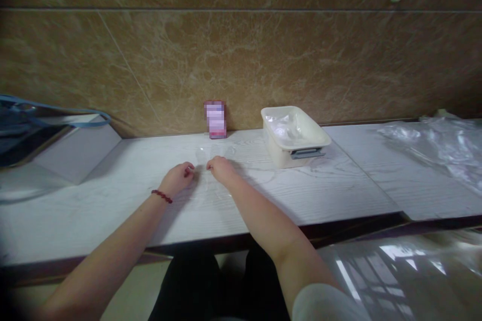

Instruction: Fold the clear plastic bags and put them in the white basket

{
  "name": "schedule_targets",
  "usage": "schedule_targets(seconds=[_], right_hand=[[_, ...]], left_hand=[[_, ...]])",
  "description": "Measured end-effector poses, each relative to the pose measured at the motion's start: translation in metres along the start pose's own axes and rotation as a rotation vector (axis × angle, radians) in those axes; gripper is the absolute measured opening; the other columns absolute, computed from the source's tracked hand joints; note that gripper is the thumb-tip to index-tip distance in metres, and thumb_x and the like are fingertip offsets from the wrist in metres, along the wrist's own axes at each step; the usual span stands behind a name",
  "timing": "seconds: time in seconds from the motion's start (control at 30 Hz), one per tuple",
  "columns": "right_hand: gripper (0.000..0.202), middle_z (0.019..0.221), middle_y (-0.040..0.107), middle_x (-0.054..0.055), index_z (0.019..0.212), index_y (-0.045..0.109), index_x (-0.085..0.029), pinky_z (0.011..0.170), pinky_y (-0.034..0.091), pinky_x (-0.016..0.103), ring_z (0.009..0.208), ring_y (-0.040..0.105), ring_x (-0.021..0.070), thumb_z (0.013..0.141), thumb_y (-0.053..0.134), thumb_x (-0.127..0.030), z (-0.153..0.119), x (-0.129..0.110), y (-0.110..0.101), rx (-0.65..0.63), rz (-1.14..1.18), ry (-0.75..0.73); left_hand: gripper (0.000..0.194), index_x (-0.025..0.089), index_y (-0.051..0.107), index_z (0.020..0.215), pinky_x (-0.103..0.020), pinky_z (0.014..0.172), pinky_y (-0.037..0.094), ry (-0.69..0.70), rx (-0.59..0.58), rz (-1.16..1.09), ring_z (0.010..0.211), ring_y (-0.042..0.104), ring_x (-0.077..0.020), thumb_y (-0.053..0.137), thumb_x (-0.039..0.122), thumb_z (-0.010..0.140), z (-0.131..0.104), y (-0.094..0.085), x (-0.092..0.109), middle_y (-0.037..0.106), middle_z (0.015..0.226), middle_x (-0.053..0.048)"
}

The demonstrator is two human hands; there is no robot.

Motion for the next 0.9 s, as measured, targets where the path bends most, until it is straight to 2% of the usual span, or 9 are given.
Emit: schedule_targets(seconds=[0.17, 0.33, 0.5, 0.7, 0.9], right_hand=[[0.026, 0.089, 0.061, 0.003, 0.085, 0.065, -0.019, 0.080, 0.037, 0.022, 0.089, 0.052, 0.0123, 0.074, 0.043, -0.009, 0.002, 0.003, 0.005, -0.031, -0.001, -0.001], [0.026, 0.090, 0.061, 0.003, 0.084, 0.065, -0.020, 0.081, 0.036, 0.022, 0.090, 0.052, 0.0121, 0.074, 0.044, -0.010, 0.004, 0.006, 0.005, -0.001, 0.003, 0.005], [0.027, 0.086, 0.061, 0.003, 0.082, 0.066, -0.019, 0.082, 0.036, 0.021, 0.086, 0.053, 0.0117, 0.072, 0.044, -0.008, 0.004, 0.005, 0.002, 0.029, -0.006, -0.017], [0.026, 0.086, 0.062, 0.003, 0.082, 0.066, -0.020, 0.081, 0.036, 0.021, 0.085, 0.053, 0.0118, 0.072, 0.044, -0.009, 0.003, 0.007, 0.000, 0.014, -0.038, 0.008], [0.026, 0.086, 0.063, 0.003, 0.082, 0.066, -0.020, 0.082, 0.035, 0.021, 0.086, 0.053, 0.0112, 0.072, 0.044, -0.009, 0.004, 0.010, 0.000, 0.011, -0.054, 0.002]], left_hand=[[0.033, 0.018, 0.057, 0.095, -0.025, 0.067, 0.042, 0.110, -0.027, -0.132, 0.070, 0.056, -0.0154, 0.044, 0.036, 0.071, 0.004, -0.008, -0.007, 0.061, 0.083, -0.005], [0.033, 0.026, 0.061, 0.099, -0.032, 0.088, 0.035, 0.263, 0.024, -0.059, 0.098, 0.050, -0.0193, 0.044, 0.037, 0.073, 0.018, -0.019, -0.004, 0.059, 0.100, -0.006], [0.033, 0.036, 0.058, 0.103, -0.039, 0.095, 0.025, 0.251, -0.030, 0.022, 0.115, 0.036, -0.0232, 0.046, 0.043, 0.073, 0.026, -0.002, -0.009, 0.047, 0.122, -0.002], [0.043, 0.039, 0.049, 0.112, -0.046, 0.096, 0.017, 0.200, -0.116, 0.132, 0.122, 0.023, -0.0283, 0.037, 0.056, 0.074, 0.023, 0.015, -0.020, 0.032, 0.134, 0.000], [0.044, 0.039, 0.041, 0.119, -0.040, 0.099, 0.015, 0.292, -0.140, 0.179, 0.124, 0.021, -0.0211, 0.027, 0.053, 0.080, 0.024, 0.016, -0.019, 0.032, 0.134, 0.003]])
Point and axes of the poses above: each hand's wrist, its own z-axis towards the middle knuckle, its own y-axis out of the palm, x = y × z, the point moved 10 cm from there along z, towards the middle knuckle
